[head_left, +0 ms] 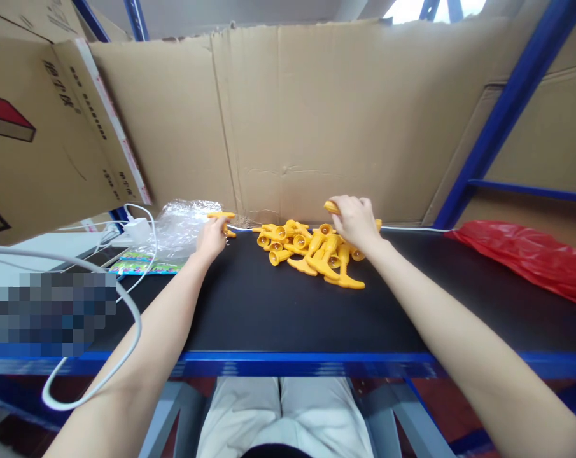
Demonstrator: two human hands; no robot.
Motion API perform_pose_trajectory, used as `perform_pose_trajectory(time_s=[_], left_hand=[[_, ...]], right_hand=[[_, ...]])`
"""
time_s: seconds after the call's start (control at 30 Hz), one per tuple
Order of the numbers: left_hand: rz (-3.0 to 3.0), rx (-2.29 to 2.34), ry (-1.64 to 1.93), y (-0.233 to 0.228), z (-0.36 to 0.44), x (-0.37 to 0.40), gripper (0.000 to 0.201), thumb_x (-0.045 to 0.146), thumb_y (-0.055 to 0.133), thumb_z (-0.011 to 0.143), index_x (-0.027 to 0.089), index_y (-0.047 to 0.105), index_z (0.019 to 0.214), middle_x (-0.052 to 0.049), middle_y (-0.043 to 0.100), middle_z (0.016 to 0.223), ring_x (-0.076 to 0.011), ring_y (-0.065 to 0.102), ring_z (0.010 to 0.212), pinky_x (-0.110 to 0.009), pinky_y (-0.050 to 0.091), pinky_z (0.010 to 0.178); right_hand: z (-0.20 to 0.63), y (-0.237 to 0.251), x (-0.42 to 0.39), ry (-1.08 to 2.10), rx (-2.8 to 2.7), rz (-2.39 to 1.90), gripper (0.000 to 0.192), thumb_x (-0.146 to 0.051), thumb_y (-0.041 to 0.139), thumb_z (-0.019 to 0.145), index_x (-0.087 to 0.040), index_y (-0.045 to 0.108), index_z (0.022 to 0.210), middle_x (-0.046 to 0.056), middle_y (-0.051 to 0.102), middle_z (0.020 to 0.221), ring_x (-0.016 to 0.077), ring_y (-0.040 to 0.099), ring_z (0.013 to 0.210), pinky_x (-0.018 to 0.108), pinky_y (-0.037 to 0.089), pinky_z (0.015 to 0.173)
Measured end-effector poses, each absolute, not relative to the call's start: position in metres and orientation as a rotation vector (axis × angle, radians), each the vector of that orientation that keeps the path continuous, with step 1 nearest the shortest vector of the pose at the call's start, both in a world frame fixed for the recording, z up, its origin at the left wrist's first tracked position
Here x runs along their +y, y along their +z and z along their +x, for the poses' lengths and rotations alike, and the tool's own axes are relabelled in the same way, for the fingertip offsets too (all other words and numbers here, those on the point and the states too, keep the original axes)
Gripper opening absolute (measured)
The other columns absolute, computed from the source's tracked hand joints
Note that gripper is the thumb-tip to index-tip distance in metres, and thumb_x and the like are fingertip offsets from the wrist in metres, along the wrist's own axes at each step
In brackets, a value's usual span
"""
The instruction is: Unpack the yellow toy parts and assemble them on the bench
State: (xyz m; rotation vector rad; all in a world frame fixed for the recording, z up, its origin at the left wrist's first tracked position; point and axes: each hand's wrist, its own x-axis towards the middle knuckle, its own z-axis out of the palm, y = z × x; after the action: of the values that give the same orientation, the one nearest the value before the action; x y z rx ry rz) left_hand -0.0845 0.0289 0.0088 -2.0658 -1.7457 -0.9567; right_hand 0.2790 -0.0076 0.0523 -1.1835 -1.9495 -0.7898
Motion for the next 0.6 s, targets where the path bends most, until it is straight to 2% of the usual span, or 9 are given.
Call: perform_pose_trajectory(time_s=[0.1, 0.3, 0.47, 0.6], left_hand=[[-2.181, -1.715, -0.893, -0.004, -0.094, 0.039, 0.051, 0.004, 0.038, 0.072, 0.021, 0.057, 0.116, -0.01, 0.061, 0.107, -0.0219, 0.058, 0.097, -0.035, 0.049, 0.082], [-2.334, -1.742, -0.605, -0.02, -0.098, 0.05, 0.053, 0.008, 0.04, 0.075, 0.018, 0.052, 0.126, -0.013, 0.059, 0.114, -0.0233, 0.054, 0.104, -0.036, 0.044, 0.09], [-2.351, -1.844, -0.464, -0.021, -0.098, 0.052, 0.066, 0.008, 0.044, 0.07, 0.02, 0.044, 0.134, -0.01, 0.056, 0.123, -0.0232, 0.049, 0.114, -0.034, 0.04, 0.096], [-2.282, -1.921, -0.463, -0.021, -0.096, 0.054, 0.057, 0.011, 0.04, 0.076, 0.018, 0.049, 0.131, -0.013, 0.056, 0.116, -0.0247, 0.049, 0.111, -0.036, 0.039, 0.097]], right_hand=[[0.284, 0.047, -0.001, -0.797, -1.96, -1.211, 0.027, -0.016, 0.041, 0.083, -0.015, 0.055, 0.106, 0.013, 0.063, 0.098, 0.0256, 0.052, 0.089, 0.038, 0.028, 0.079], [0.29, 0.043, 0.005, -0.801, -1.971, -1.265, 0.027, -0.016, 0.042, 0.083, -0.015, 0.055, 0.106, 0.012, 0.064, 0.099, 0.0252, 0.053, 0.089, 0.038, 0.028, 0.078], [0.291, 0.042, 0.005, -0.796, -1.97, -1.293, 0.027, -0.018, 0.043, 0.083, -0.014, 0.055, 0.107, 0.013, 0.063, 0.101, 0.025, 0.053, 0.088, 0.038, 0.028, 0.079], [0.292, 0.043, 0.004, -0.793, -1.957, -1.316, 0.028, -0.022, 0.043, 0.084, -0.014, 0.055, 0.108, 0.014, 0.063, 0.102, 0.0258, 0.052, 0.088, 0.039, 0.029, 0.079]])
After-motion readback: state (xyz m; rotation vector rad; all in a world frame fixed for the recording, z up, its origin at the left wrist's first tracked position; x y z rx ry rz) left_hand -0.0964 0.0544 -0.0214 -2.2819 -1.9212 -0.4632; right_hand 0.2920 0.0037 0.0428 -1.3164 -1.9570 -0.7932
